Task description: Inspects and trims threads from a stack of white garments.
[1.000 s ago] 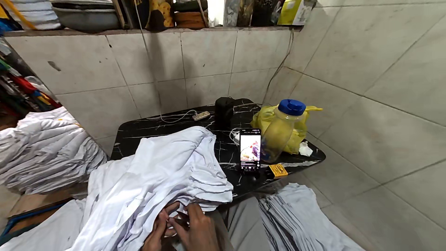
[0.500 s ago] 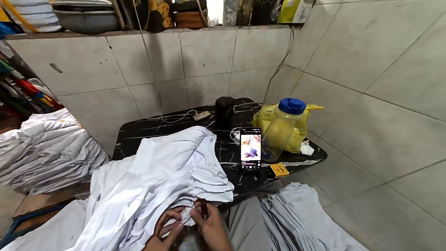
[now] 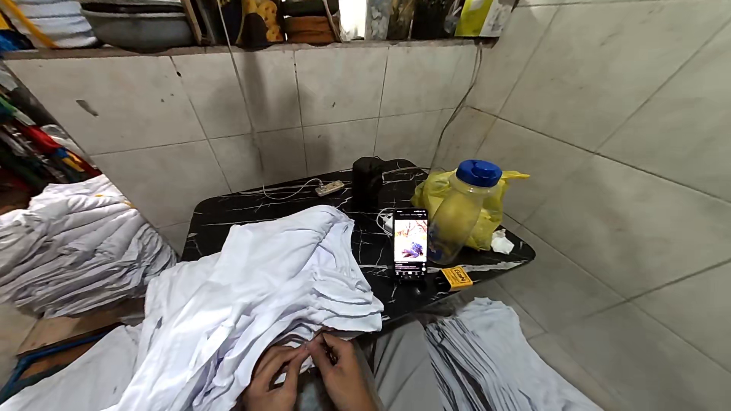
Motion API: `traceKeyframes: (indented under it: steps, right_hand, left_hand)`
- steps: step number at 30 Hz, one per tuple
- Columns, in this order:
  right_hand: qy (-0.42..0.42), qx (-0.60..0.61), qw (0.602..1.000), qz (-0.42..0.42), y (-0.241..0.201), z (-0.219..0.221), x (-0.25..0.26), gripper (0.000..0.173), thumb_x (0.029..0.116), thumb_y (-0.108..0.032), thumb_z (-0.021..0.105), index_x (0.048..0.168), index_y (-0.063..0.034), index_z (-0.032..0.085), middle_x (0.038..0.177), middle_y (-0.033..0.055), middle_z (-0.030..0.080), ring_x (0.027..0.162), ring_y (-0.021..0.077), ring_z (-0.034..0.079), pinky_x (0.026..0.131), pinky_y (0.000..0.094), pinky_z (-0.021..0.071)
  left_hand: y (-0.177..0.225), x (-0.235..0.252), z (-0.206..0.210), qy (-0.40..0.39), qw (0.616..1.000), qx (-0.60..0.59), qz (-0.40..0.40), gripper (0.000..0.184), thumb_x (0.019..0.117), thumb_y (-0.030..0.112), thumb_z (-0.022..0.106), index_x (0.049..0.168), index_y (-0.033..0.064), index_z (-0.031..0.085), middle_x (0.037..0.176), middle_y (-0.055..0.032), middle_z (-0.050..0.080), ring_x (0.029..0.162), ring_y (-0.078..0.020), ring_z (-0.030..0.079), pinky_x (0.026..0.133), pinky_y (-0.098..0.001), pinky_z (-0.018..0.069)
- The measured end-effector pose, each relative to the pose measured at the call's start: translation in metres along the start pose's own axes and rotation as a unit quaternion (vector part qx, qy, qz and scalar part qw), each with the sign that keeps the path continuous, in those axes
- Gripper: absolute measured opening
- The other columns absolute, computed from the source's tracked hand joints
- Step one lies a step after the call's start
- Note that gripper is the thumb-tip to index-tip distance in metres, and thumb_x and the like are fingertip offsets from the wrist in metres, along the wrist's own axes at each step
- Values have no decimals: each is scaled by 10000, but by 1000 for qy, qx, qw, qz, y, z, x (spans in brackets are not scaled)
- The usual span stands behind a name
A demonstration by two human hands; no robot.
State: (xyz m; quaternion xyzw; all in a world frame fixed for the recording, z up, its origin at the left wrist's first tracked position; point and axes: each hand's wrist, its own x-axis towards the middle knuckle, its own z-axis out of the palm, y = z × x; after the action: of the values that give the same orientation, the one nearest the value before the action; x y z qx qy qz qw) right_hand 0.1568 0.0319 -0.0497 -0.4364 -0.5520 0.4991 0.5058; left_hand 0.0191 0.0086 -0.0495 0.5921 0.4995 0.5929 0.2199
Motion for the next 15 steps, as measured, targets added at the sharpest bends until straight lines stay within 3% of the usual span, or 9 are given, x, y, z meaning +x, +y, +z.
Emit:
traceKeyframes:
  steps: [3, 8, 11, 15]
  right_hand:
    - [-1, -23, 1000, 15, -4, 2, -4, 269, 929, -284, 751, 923, -19, 703, 728, -26, 594, 604, -8, 480, 573, 182, 415]
    - [7, -31, 999, -3, 1, 4, -7, 164, 934, -156, 717, 959, 6, 713, 793, 20, 646, 649, 18, 537, 608, 192, 463]
    - [4, -7, 1000, -3, 0, 2, -6, 120, 945, -111, 686, 969, 4, 707, 785, -3, 638, 618, -5, 511, 584, 176, 448]
    - [0, 26, 1000, -7, -1, -2, -5, 81, 950, -55, 655, 977, 9, 696, 830, -2, 668, 698, -6, 590, 661, 179, 512]
  left_hand:
    - [3, 0, 1, 7, 999, 39, -32, 86, 895, 6, 675, 948, -51, 711, 899, -34, 733, 795, 14, 686, 750, -164, 592]
    - [10, 6, -10, -51, 983, -25, -177, 101, 945, 56, 663, 1024, 2, 694, 920, 13, 715, 763, -12, 681, 701, -202, 595]
    - [5, 8, -18, -97, 981, -51, -161, 209, 935, 52, 686, 1137, -1, 700, 1055, -11, 725, 865, -39, 688, 756, -223, 595]
    - [3, 6, -20, -111, 982, -72, -136, 284, 867, 79, 791, 1129, -12, 732, 1153, -48, 720, 925, -48, 691, 780, -226, 606]
